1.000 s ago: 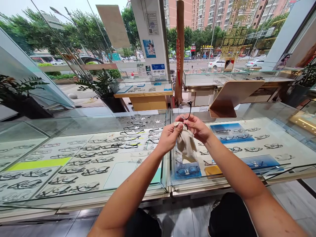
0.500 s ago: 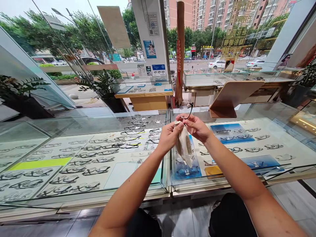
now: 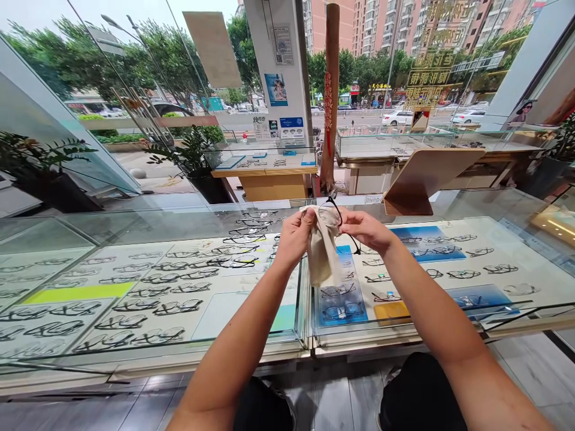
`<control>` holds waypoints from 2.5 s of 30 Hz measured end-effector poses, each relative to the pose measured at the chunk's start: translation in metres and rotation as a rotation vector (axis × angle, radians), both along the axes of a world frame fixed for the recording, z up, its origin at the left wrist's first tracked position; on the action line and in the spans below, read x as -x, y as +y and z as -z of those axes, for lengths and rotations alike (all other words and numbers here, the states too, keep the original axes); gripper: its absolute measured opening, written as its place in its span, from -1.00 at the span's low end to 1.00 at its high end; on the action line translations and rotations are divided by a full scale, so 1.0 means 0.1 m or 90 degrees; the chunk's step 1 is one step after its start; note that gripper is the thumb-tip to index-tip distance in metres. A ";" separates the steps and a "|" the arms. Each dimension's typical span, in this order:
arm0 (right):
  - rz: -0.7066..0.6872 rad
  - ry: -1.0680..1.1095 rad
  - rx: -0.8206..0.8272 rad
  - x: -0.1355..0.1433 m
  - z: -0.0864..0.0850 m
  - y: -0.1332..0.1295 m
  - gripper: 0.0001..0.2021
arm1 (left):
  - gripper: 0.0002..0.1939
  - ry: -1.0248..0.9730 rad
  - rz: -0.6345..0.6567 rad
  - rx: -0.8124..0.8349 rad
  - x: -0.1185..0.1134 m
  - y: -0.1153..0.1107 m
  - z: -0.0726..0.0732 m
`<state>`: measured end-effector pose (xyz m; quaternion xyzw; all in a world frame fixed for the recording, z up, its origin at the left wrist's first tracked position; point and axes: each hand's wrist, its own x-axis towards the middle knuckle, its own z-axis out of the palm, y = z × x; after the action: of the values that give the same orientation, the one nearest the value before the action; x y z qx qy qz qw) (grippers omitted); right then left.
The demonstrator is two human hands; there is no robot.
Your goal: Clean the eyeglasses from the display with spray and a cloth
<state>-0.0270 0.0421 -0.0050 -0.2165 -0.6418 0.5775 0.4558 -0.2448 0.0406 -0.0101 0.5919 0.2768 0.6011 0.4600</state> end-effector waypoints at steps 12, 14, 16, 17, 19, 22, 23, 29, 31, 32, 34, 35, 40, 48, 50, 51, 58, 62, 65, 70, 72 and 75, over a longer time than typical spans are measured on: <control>-0.030 0.019 0.098 0.09 0.07 0.00 -0.60 | -0.50 -0.019 0.129 0.024 0.01 -0.05 -0.05; -0.030 0.029 0.109 0.10 0.08 0.00 -0.60 | -0.47 0.002 0.135 0.007 0.00 -0.07 -0.05; -0.047 0.023 0.124 0.11 0.09 -0.01 -0.59 | -0.50 0.024 0.099 -0.019 -0.01 -0.08 -0.05; -0.059 0.018 0.130 0.12 0.10 -0.01 -0.58 | -0.51 0.036 0.073 -0.035 -0.02 -0.09 -0.04; -0.080 0.007 0.136 0.15 0.13 -0.02 -0.56 | -0.48 0.053 0.026 -0.056 -0.03 -0.11 -0.04; -0.091 -0.004 0.121 0.19 0.16 -0.02 -0.58 | -0.38 0.050 -0.010 -0.058 -0.04 -0.13 -0.04; -0.091 -0.004 0.116 0.20 0.16 -0.02 -0.59 | -0.36 0.046 -0.012 -0.054 -0.03 -0.13 -0.05; -0.058 0.023 0.123 0.15 0.08 -0.03 -0.59 | -0.39 0.062 0.111 -0.020 0.07 -0.06 -0.08; -0.055 0.032 0.128 0.13 0.07 -0.03 -0.59 | -0.45 0.055 0.147 -0.020 0.07 -0.04 -0.07; -0.056 0.037 0.132 0.13 0.07 -0.03 -0.60 | -0.46 0.047 0.151 -0.023 0.07 -0.04 -0.07; -0.062 0.039 0.146 0.15 0.10 -0.03 -0.59 | -0.45 0.037 0.137 -0.028 0.04 -0.04 -0.04; -0.066 0.033 0.153 0.17 0.12 -0.03 -0.58 | -0.46 0.039 0.121 -0.031 0.03 -0.04 -0.03; -0.085 0.001 0.119 0.24 0.20 -0.05 -0.55 | -0.36 0.069 0.000 -0.086 0.00 -0.10 -0.04; -0.023 0.053 0.046 0.11 -0.01 -0.13 -0.57 | -0.32 -0.063 -0.033 -0.012 -0.01 -0.08 -0.03; 0.009 0.078 0.018 0.04 -0.06 -0.15 -0.58 | -0.32 -0.093 -0.020 0.027 -0.02 -0.06 -0.03; 0.027 0.083 0.011 0.00 -0.08 -0.15 -0.58 | -0.31 -0.096 -0.014 0.043 -0.02 -0.06 -0.03; 0.127 0.050 -0.026 -0.23 -0.38 -0.13 -0.63 | -0.37 0.136 0.103 -0.002 -0.15 -0.17 0.07; 0.097 -0.033 -0.105 -0.25 -0.71 -0.12 -0.65 | -0.63 0.431 0.110 -0.174 -0.25 -0.28 0.19; 0.057 -0.091 -0.149 -0.21 -0.93 -0.14 -0.69 | -0.67 0.554 0.030 -0.265 -0.27 -0.31 0.25; -0.023 -0.132 -0.177 -0.08 -1.16 -0.23 -0.67 | -0.78 0.444 -0.065 -0.298 -0.18 -0.21 0.26; -0.042 -0.148 -0.192 -0.03 -1.21 -0.26 -0.67 | -0.72 0.388 -0.075 -0.282 -0.12 -0.16 0.22; -0.045 -0.162 -0.220 0.01 -1.24 -0.27 -0.66 | -0.63 0.368 -0.119 -0.276 -0.07 -0.15 0.17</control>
<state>-0.0278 0.0156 0.1191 -0.1838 -0.7908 0.4428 0.3805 -0.2379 0.0256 -0.0266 0.7931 0.3144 0.4931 0.1703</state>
